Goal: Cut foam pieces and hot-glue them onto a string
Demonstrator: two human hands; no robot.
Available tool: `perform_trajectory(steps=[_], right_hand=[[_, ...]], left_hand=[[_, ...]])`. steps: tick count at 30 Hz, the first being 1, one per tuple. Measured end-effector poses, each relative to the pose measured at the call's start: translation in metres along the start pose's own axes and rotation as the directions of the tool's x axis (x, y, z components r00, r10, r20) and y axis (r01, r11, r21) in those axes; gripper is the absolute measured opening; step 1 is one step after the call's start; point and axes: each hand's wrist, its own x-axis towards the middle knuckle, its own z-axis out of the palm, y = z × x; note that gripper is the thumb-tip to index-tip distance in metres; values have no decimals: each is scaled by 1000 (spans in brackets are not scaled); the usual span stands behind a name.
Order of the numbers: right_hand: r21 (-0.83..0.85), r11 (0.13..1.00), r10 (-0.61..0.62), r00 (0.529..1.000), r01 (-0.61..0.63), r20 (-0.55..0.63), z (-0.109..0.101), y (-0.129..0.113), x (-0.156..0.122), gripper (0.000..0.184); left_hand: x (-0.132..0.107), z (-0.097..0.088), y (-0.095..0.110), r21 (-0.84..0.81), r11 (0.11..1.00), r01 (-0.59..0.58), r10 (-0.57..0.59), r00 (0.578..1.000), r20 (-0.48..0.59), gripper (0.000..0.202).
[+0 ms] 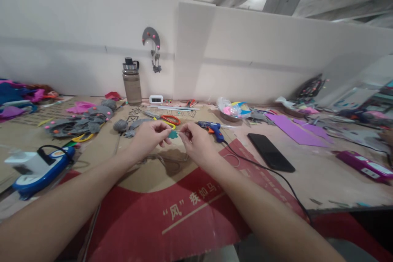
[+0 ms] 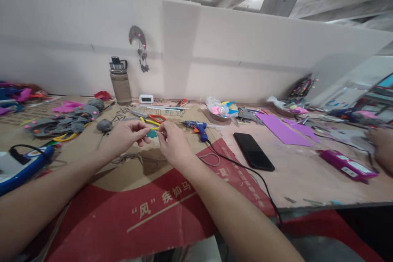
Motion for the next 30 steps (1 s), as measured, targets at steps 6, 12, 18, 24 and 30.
perform_trajectory(steps=[6, 12, 18, 24, 30], right_hand=[[40, 999, -2, 999, 0, 53, 4, 3, 2, 15], [54, 993, -111, 978, 104, 175, 7, 3, 1, 18], [114, 951, -309, 871, 287, 382, 5, -4, -1, 20], [259, 936, -347, 753, 239, 559, -8, -12, -4, 28], [174, 980, -150, 923, 93, 354, -26, 10, 9, 44]], left_hand=[[2, 0, -3, -88, 996, 17, -21, 999, -49, 22], [15, -9, -21, -271, 962, -19, -23, 988, -150, 24], [33, -32, -33, -577, 812, -86, -127, 939, -319, 13], [39, -63, -25, -742, 635, -215, -193, 886, -421, 6], [35, -57, -20, -750, 620, -230, -125, 915, -383, 5]])
